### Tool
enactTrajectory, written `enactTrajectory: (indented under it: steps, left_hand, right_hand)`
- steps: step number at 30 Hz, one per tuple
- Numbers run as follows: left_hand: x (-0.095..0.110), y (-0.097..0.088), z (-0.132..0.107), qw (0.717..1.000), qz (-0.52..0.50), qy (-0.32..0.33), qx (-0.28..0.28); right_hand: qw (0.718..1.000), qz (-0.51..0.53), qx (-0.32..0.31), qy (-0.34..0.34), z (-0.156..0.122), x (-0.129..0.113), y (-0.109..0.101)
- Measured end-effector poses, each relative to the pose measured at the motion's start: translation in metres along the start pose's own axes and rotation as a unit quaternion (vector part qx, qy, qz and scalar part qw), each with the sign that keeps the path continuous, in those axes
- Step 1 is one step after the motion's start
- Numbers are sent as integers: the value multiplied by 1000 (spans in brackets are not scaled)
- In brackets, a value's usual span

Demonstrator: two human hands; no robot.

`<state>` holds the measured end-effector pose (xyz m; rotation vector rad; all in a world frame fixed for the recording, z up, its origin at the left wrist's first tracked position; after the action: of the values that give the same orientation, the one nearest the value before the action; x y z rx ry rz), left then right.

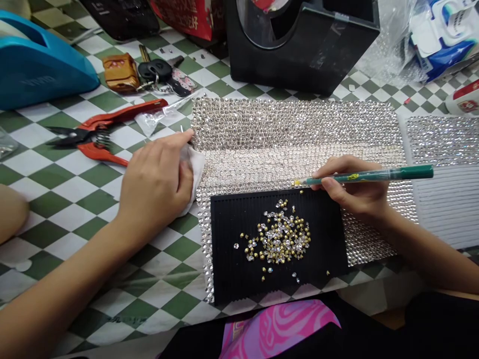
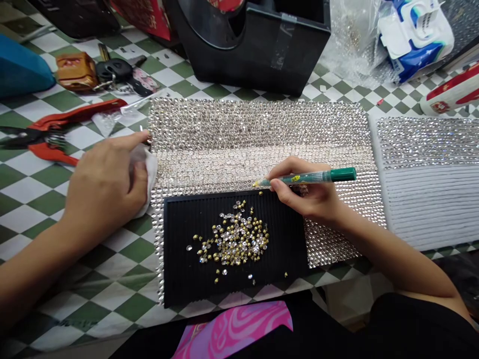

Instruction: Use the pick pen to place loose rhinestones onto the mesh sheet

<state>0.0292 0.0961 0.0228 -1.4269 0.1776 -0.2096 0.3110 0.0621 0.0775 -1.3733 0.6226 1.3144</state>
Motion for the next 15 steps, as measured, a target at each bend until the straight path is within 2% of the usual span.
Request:
enactTrajectory:
  steps: [7,15]
  left_hand:
    - [0,-1,-1,1000,1,1,4]
    - [1,-1,-1,1000,3,6,17]
  right_hand:
    - [999,-47,-4,-27,3,-5,2]
    - [999,-41,-12,-11,4,-5,3]
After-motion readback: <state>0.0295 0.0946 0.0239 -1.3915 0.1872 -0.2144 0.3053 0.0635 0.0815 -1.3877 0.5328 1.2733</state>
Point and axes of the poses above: each hand's wrist, its own z-axis towards the middle knuckle, its own y-axis out of the palm, x = y × z, the point moved 10 cm from there along z, towards the middle knuckle, and after that the axes turned 12 degrees about z, right-handed, at the moved point
